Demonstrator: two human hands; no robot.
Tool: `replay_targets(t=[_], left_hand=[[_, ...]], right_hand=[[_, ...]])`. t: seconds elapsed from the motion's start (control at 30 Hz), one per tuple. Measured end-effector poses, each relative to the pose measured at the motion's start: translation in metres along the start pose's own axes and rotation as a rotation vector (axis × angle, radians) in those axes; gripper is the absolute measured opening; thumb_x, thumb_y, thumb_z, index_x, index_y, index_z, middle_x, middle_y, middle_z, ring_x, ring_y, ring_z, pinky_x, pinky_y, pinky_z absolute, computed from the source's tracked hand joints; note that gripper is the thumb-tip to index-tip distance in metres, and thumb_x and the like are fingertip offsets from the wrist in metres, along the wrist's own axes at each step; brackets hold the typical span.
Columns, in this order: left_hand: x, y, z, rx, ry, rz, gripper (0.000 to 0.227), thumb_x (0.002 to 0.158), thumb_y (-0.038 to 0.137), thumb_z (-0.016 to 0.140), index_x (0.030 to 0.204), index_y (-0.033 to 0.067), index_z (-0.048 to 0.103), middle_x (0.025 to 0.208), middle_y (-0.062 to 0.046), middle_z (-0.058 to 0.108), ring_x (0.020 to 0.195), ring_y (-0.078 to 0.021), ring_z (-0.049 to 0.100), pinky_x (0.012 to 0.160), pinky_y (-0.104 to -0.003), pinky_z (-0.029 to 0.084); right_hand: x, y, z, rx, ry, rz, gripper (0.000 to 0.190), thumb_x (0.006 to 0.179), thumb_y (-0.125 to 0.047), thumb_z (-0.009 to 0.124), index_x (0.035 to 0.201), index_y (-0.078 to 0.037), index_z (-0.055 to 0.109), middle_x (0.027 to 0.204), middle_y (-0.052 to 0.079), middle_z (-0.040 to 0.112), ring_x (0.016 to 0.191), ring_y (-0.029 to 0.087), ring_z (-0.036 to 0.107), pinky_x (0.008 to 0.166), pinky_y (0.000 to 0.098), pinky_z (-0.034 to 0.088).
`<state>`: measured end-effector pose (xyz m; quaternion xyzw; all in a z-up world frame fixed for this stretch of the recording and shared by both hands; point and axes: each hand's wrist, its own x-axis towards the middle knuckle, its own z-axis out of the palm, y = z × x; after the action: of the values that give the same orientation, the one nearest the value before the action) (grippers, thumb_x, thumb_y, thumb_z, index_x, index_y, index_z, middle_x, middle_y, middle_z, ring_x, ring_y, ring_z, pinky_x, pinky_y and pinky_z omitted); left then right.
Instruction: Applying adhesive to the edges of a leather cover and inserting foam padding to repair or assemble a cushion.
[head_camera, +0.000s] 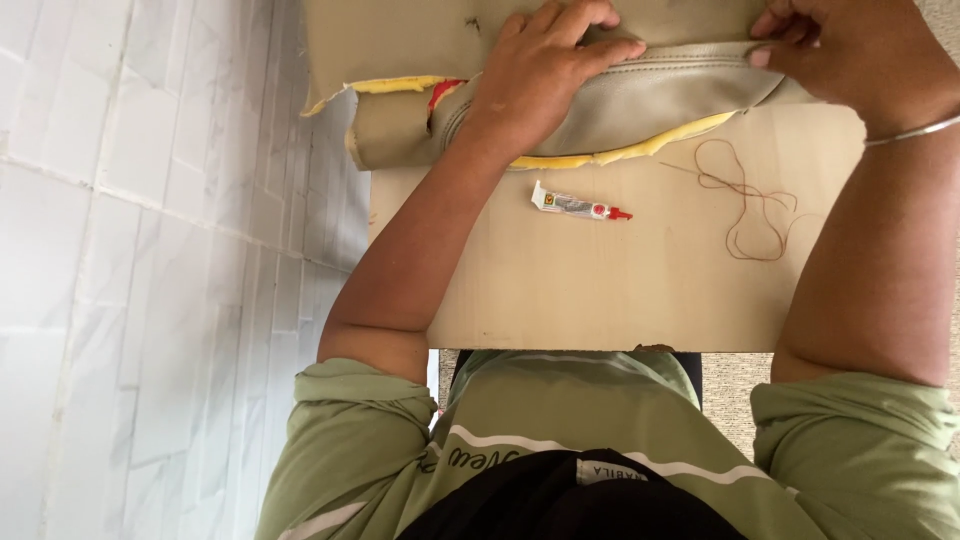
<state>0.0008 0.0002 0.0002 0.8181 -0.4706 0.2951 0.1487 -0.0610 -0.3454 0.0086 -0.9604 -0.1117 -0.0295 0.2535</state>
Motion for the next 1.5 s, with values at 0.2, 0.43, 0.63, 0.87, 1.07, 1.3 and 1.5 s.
replay_targets(t=[0.2, 0.43, 0.63, 0.87, 1.07, 1.3, 1.5], left_hand=[[0.0, -0.001, 0.001, -0.012, 0.02, -0.002, 0.071, 0.073, -0.015, 0.065, 0.123, 0.0348, 0.074, 0.123, 0.004, 0.059, 0.101, -0.022, 0.061, 0.072, -0.042, 0.044], [0.0, 0.001, -0.001, -0.014, 0.026, -0.007, 0.066, 0.078, -0.012, 0.066, 0.123, 0.0348, 0.075, 0.123, 0.004, 0.059, 0.1, -0.0214, 0.061, 0.071, -0.041, 0.043], [0.0, -0.001, -0.001, -0.002, 0.007, 0.008, 0.077, 0.069, -0.018, 0.064, 0.125, 0.0351, 0.074, 0.122, 0.004, 0.059, 0.098, -0.0229, 0.06, 0.072, -0.041, 0.044], [-0.001, 0.002, -0.003, -0.021, 0.019, -0.005, 0.069, 0.071, -0.011, 0.066, 0.121, 0.0354, 0.074, 0.122, 0.005, 0.058, 0.1, -0.0231, 0.062, 0.073, -0.042, 0.045], [0.0, -0.003, 0.004, -0.024, -0.023, -0.009, 0.074, 0.073, -0.013, 0.065, 0.126, 0.0367, 0.072, 0.125, 0.004, 0.056, 0.1, -0.0244, 0.06, 0.078, -0.043, 0.046], [0.0, -0.001, -0.001, -0.056, -0.025, -0.034, 0.061, 0.084, -0.006, 0.065, 0.127, 0.0365, 0.073, 0.126, 0.004, 0.057, 0.1, -0.0241, 0.06, 0.081, -0.043, 0.044], [0.0, -0.001, 0.001, -0.016, 0.011, -0.01, 0.066, 0.078, -0.01, 0.065, 0.125, 0.036, 0.074, 0.124, 0.005, 0.056, 0.094, -0.0237, 0.059, 0.077, -0.043, 0.045]], right_hand=[[-0.001, 0.017, 0.01, -0.149, 0.056, 0.017, 0.019, 0.112, -0.025, 0.08, 0.104, -0.01, 0.072, 0.093, 0.004, 0.065, 0.09, 0.019, 0.059, 0.079, 0.0342, 0.04], [0.008, 0.001, 0.024, -0.494, 0.1, 0.105, 0.025, 0.109, -0.033, 0.075, 0.093, -0.013, 0.073, 0.079, 0.008, 0.069, 0.071, 0.034, 0.065, 0.061, 0.0458, 0.047], [0.004, 0.031, 0.026, -0.626, 0.324, -0.072, 0.032, 0.118, -0.047, 0.09, 0.104, -0.023, 0.075, 0.094, -0.006, 0.07, 0.09, 0.022, 0.067, 0.075, 0.0384, 0.047], [0.015, 0.032, 0.029, -0.14, 0.185, 0.048, 0.017, 0.107, -0.021, 0.087, 0.102, -0.015, 0.071, 0.093, -0.001, 0.066, 0.084, 0.016, 0.058, 0.076, 0.0355, 0.04], [-0.003, 0.008, 0.008, -0.222, 0.202, -0.122, 0.008, 0.116, -0.015, 0.083, 0.113, -0.01, 0.078, 0.1, 0.002, 0.072, 0.091, 0.018, 0.065, 0.082, 0.0347, 0.044], [0.002, 0.0, 0.012, -0.389, 0.169, -0.089, 0.016, 0.103, -0.026, 0.087, 0.104, -0.013, 0.078, 0.1, 0.0, 0.076, 0.089, 0.021, 0.069, 0.073, 0.0369, 0.048], [0.012, 0.01, 0.026, -0.517, 0.2, 0.022, 0.018, 0.098, -0.038, 0.084, 0.098, -0.021, 0.076, 0.097, -0.005, 0.074, 0.089, 0.026, 0.069, 0.066, 0.0424, 0.051]])
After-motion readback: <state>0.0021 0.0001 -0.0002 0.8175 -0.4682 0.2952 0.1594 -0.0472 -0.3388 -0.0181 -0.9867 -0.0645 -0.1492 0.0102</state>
